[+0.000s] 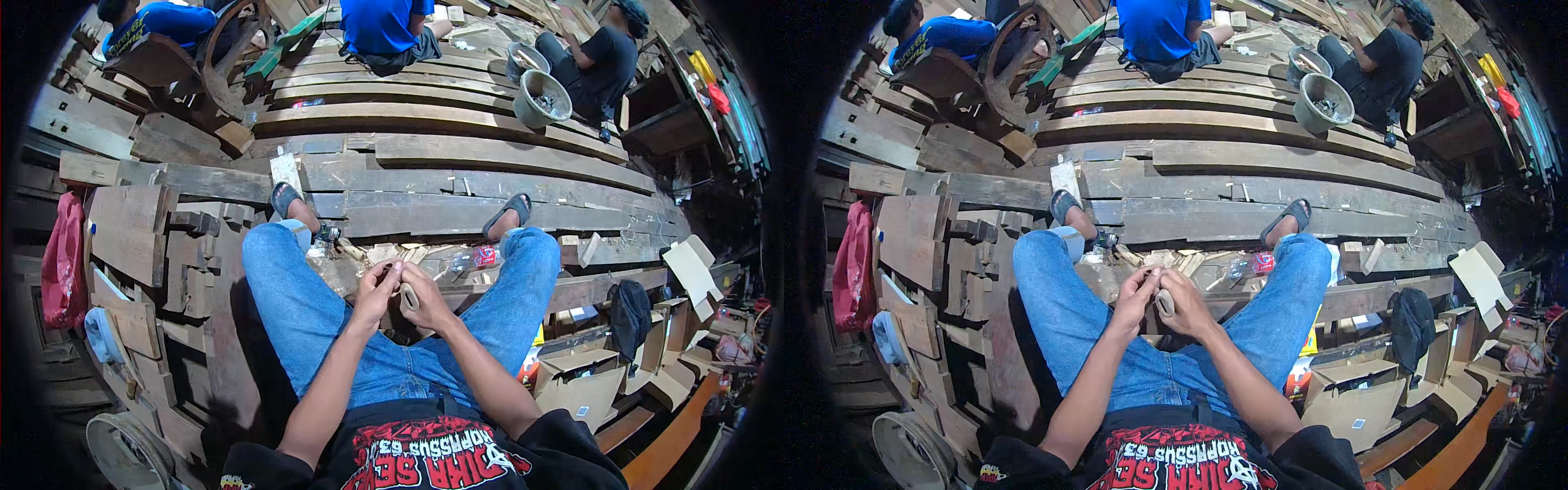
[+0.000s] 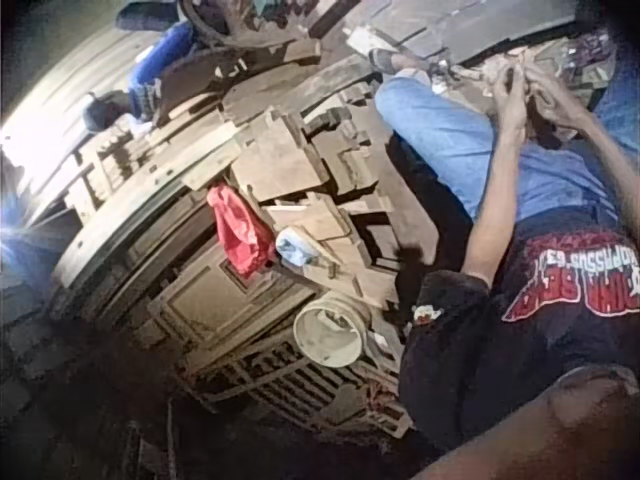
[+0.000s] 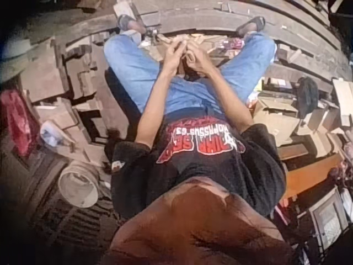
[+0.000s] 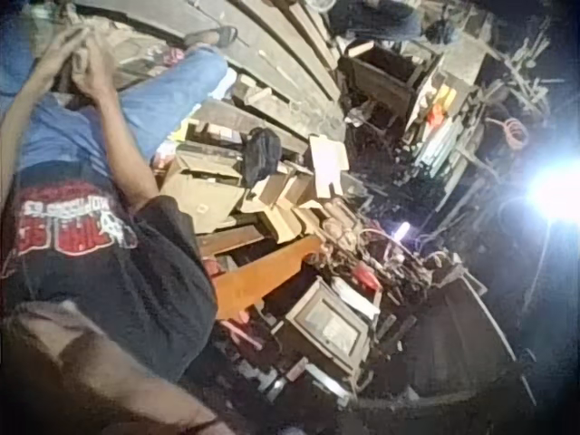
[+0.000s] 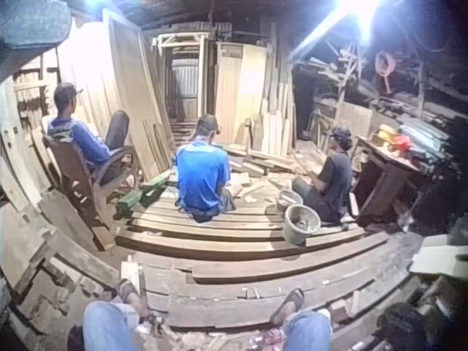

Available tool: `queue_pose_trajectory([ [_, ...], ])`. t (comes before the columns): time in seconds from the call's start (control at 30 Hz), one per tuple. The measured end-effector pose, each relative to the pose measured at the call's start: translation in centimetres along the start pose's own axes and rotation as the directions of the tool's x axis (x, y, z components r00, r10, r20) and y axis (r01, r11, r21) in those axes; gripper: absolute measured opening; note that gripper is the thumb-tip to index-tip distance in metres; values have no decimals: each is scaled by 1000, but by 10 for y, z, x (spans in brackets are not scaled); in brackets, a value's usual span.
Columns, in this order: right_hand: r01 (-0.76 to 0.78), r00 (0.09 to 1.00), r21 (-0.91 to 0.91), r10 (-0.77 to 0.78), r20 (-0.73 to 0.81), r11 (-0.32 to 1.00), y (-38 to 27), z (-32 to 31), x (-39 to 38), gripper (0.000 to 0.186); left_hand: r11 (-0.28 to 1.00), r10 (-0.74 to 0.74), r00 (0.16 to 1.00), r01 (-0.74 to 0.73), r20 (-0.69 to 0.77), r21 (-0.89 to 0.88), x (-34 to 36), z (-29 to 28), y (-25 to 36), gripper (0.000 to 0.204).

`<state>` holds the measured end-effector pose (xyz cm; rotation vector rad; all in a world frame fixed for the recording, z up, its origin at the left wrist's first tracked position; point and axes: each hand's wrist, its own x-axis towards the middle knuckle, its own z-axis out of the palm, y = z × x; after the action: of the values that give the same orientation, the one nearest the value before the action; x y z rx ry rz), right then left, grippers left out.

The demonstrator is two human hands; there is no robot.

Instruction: The person sands a piece of wood by rubbing it with sandpaper by hand, rotating the wood to sand its different sides.

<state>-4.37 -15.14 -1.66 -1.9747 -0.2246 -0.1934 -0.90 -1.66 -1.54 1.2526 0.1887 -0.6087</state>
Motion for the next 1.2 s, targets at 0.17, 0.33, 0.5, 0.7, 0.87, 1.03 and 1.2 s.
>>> queue_pose_trajectory([
  [0.17, -2, 1000, -84, 2, -6, 996, -10, 2, 2, 20, 993, 63, 947, -90, -316, -73, 15, -19, -6, 20],
  [0.33, -413, 810, 610, 579, -93, 676, 22, 4, -1, 19, 949, -26, 886, -123, -463, -289, 11, -29, 15, 32],
  [0.5, -129, 584, 992, 808, 76, 0, 15, -24, 11, 37, 965, -39, 887, -87, -461, -248, 15, -33, 7, 29],
  [0.7, -162, 525, 983, 836, 161, -88, 23, -37, 8, 38, 964, -70, 920, -37, -385, -263, 13, -26, 7, 26],
  [0.87, -285, 610, 935, 713, 347, -211, 21, -33, 12, 43, 952, -113, 913, -13, -391, -306, 12, -28, 9, 26],
  [1.03, -298, 652, 919, 647, 394, -259, 40, -28, 1, 43, 955, -121, 930, 14, -347, -297, 12, -23, 14, 21],
  [1.2, -338, 449, 936, 857, 255, -101, 34, -27, 4, 52, 933, -161, 934, 39, -320, -358, 11, -18, 12, 18],
])
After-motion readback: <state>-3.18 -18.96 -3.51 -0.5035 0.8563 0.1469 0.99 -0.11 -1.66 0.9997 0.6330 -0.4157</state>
